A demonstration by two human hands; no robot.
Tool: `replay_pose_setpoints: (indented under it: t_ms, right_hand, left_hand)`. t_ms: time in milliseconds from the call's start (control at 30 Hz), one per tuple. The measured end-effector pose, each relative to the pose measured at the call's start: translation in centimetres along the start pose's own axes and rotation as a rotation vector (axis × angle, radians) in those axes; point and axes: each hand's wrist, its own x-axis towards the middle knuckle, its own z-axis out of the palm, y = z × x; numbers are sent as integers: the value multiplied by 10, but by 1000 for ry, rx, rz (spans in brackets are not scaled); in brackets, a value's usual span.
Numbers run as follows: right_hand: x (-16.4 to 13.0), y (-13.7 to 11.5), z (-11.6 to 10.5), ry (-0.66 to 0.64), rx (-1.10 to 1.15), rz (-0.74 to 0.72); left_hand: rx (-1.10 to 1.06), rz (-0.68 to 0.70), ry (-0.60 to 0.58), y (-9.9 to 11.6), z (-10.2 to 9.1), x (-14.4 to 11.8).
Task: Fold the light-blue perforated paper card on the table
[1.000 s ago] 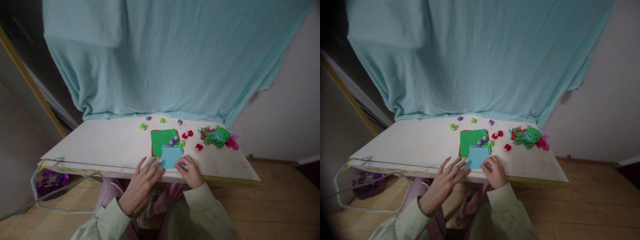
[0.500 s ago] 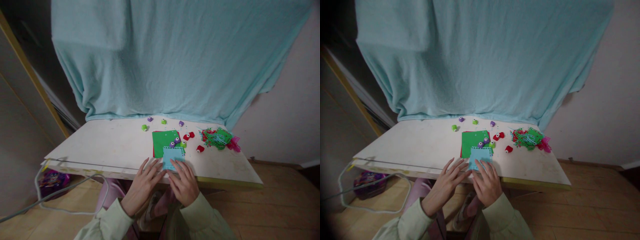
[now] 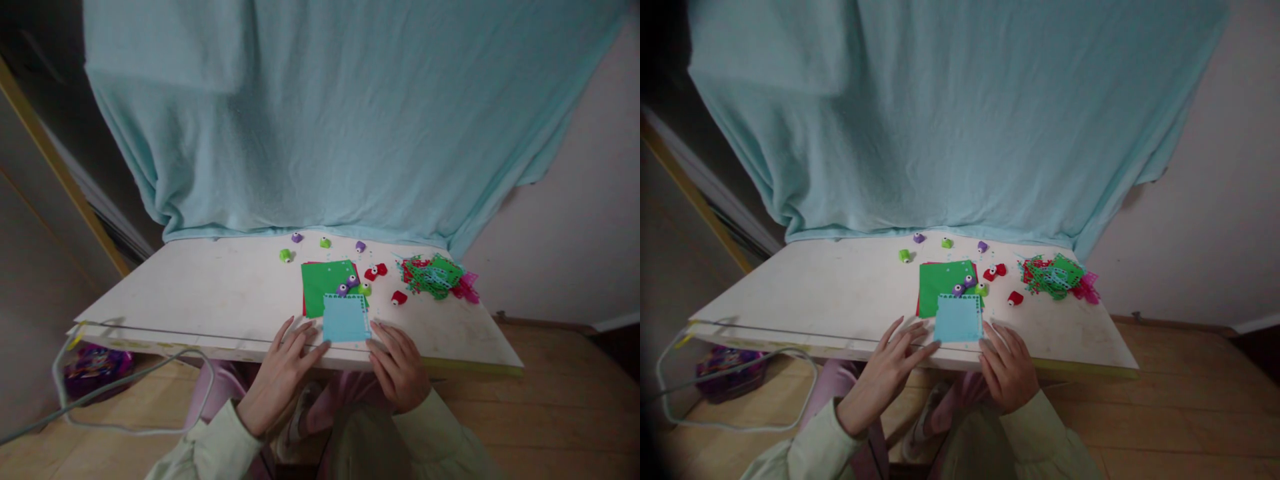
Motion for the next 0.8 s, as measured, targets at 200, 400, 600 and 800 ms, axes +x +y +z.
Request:
replay_pose_setpoints:
  t_ms: [200, 400, 600, 800]
  right_hand:
    - [-3, 4, 0, 18, 15, -12]
    - [-6, 5, 4, 32, 30, -22]
    - [-6, 5, 5, 30, 48, -18]
    - [-5, 4, 5, 45, 50, -8]
  left_hand:
    - [-39, 1, -15, 8, -8, 8]
    - [-108, 12, -50, 37, -16, 33]
    - [-139, 31, -31, 37, -16, 40]
    - [-89, 15, -22, 27, -23, 32]
